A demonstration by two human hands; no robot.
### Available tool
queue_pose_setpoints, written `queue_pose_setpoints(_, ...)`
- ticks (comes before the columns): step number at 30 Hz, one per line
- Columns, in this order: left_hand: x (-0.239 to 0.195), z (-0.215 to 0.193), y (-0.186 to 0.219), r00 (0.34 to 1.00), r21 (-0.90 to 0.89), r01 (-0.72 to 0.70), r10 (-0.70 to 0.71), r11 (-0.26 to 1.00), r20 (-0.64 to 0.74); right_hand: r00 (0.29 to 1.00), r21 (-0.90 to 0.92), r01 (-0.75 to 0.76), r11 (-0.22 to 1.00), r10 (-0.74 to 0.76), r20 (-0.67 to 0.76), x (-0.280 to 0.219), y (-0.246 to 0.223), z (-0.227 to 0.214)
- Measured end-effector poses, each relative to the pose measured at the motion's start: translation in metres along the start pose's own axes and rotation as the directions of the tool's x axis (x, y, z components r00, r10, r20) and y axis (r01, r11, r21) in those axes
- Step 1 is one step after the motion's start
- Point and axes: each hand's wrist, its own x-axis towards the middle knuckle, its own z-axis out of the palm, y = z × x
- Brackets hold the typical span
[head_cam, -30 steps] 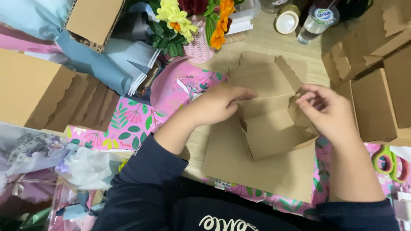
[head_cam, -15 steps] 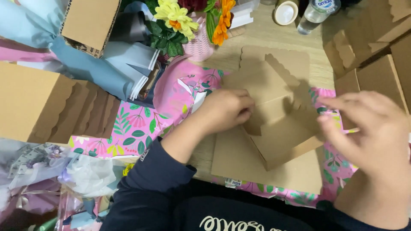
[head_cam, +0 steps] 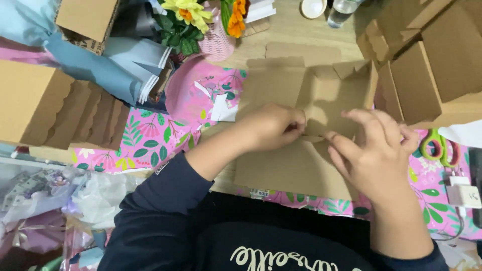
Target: Assembling a small cardboard box by folding along pre-scored lines and tucking in flaps.
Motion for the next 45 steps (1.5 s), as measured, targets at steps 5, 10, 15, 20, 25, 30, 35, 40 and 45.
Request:
queue_pose_setpoints(5,0.002,0.003,0.03,0.973,-0.212,0.211,-0.227,0.954,-0.05,0.951,0.005,-0.046,0.999,0.045,-0.305,-0.012,0.007,0.017)
queue_pose_setpoints(10,-0.001,0.002,0.049,0.931,-0.49,0.3,-0.363,0.819,-0.035,0.861,0.361,-0.207,0.909,0.344,-0.375,-0.018,-0.007,0.028)
queue_pose_setpoints(15,-0.001,0.024,0.053,0.914,-0.586,0.217,-0.374,0.781,-0.159,0.815,0.69,-0.389,0.611,0.577,-0.052,-0.018,-0.012,0.036)
queue_pose_setpoints(20,0.01,0.034,0.06,0.899,-0.513,0.293,-0.415,0.806,-0.138,0.726,0.721,-0.527,0.449,0.679,0.108,-0.008,-0.012,0.027)
queue_pose_setpoints(25,0.007,-0.004,0.088,0.889,-0.397,0.407,-0.456,0.823,-0.035,0.622,0.727,-0.624,0.286,0.745,0.241,-0.023,-0.019,0.046)
queue_pose_setpoints(30,0.006,-0.016,0.099,0.894,-0.346,0.414,-0.448,0.842,-0.02,0.568,0.737,-0.658,0.156,0.746,0.348,-0.032,-0.019,0.055)
queue_pose_setpoints(35,0.012,0.014,0.076,0.926,-0.337,0.334,-0.373,0.88,-0.056,0.556,0.734,-0.676,0.07,0.702,0.445,-0.038,-0.003,0.069)
queue_pose_setpoints(40,0.014,0.018,0.073,0.937,-0.316,0.313,-0.345,0.896,-0.051,0.552,0.69,-0.719,0.082,0.671,0.495,-0.033,0.0,0.061)
queue_pose_setpoints(45,0.026,0.025,0.065,0.935,-0.302,0.326,-0.353,0.896,-0.038,0.585,0.581,-0.755,0.302,0.711,0.39,-0.04,0.002,0.061)
